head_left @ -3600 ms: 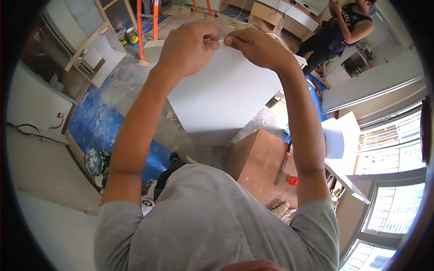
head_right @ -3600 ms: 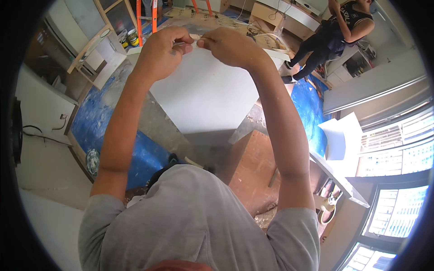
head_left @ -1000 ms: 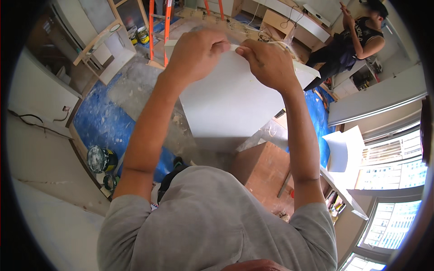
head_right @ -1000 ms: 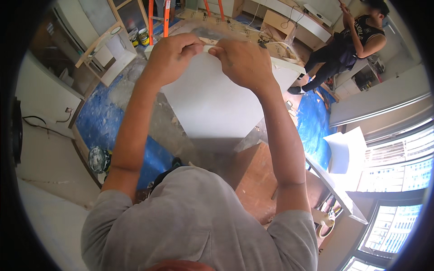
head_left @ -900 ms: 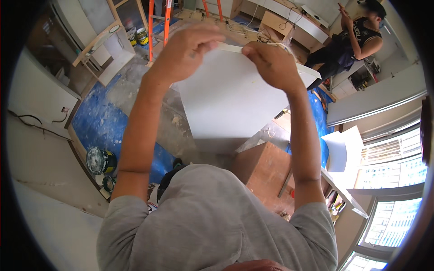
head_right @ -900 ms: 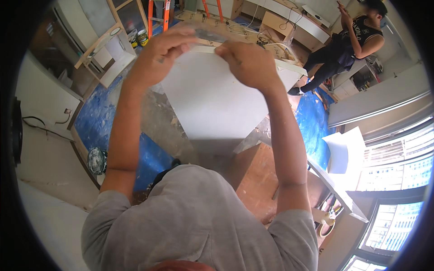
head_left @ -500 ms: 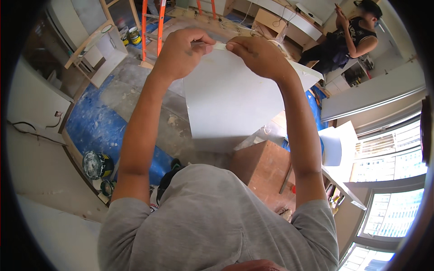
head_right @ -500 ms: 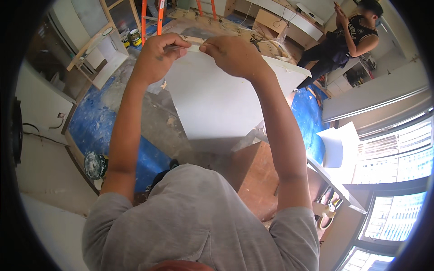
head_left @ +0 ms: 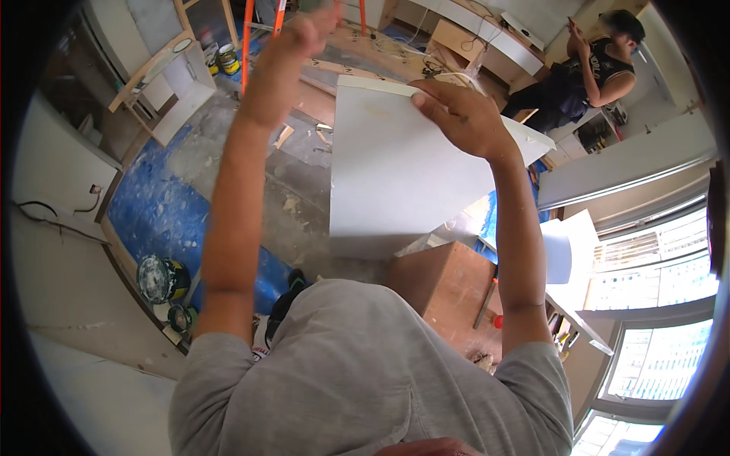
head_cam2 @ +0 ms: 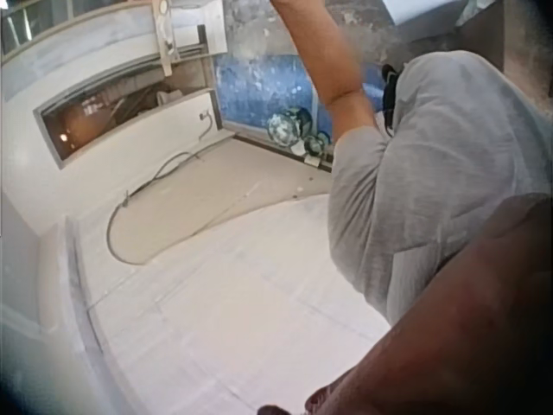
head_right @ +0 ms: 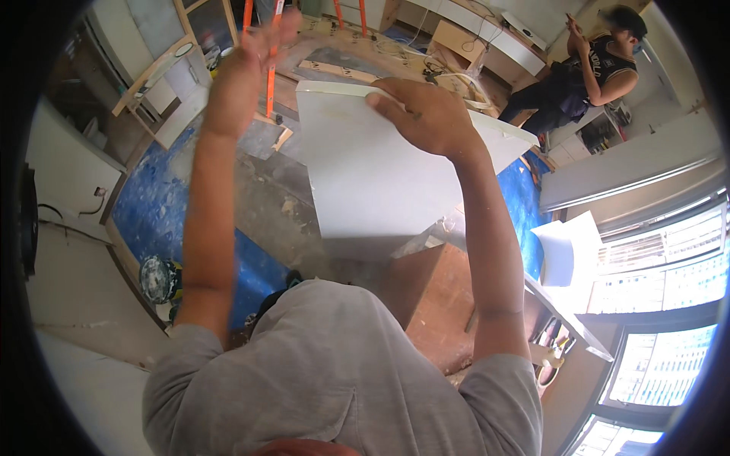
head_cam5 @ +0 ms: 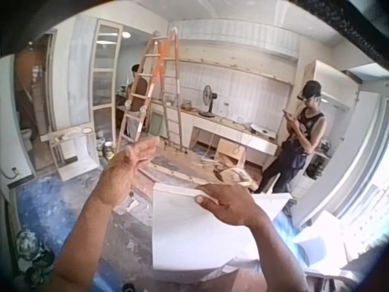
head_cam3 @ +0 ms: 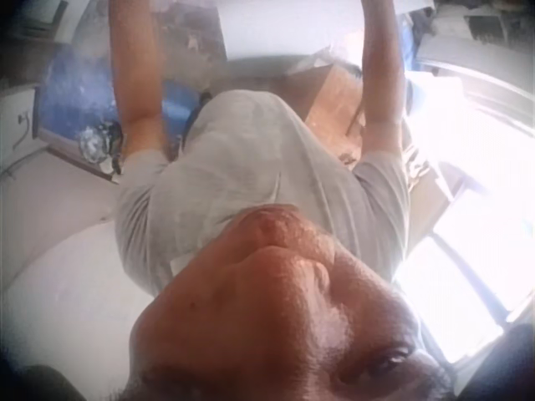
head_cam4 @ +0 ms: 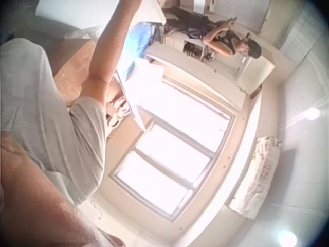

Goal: The person applies a strip of white edging tape to the side of a wooden cabinet door by hand, pressing it firmly along the length and luego wiping the surface with a cloth.

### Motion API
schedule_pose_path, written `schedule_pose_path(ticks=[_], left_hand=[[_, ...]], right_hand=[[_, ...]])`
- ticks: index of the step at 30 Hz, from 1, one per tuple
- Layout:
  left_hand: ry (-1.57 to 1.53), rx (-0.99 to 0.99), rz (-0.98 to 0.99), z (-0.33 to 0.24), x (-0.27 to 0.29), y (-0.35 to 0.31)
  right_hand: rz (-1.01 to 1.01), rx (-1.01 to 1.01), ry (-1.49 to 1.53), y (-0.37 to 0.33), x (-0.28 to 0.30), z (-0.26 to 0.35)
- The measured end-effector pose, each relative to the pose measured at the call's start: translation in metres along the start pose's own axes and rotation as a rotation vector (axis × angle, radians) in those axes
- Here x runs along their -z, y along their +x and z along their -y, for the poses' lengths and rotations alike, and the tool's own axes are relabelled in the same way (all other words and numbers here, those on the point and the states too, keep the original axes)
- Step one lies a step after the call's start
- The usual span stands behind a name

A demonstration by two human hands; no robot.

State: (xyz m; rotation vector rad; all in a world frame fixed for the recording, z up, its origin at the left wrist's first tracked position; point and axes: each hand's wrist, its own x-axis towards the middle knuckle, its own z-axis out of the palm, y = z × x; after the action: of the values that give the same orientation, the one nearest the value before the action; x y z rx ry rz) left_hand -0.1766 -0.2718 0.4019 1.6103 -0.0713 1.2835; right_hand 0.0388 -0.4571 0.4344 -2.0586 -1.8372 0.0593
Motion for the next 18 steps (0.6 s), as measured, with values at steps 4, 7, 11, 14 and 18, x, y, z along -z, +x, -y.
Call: schedule_pose_path(ticks=[4, 7, 11, 14, 18], left_hand=[[0.882, -0.182, 0.44, -0.085, -0.043, 0.056], [1.36, -0.202, 0.735, -0.044, -0.065, 0.062], [1.197, 0.024, 0.748, 0.04, -0.063, 0.034], [0.594, 0.379, 0.677, 0.028, -0.071, 0.035], [0.754, 0.345, 0.837, 0.023, -0.047, 0.052]], right_hand=[[-0.089, 0.118, -0.199, -0.002, -0.012, -0.006], [-0.101, 0.115, -0.258, -0.002, -0.015, -0.005], [-0.052, 0.049, -0.191, -0.006, -0.009, -0.001], [-0.119, 0.13, 0.063, -0.012, 0.0, -0.022], [-0.082, 0.115, 0.133, -0.008, -0.001, -0.027]])
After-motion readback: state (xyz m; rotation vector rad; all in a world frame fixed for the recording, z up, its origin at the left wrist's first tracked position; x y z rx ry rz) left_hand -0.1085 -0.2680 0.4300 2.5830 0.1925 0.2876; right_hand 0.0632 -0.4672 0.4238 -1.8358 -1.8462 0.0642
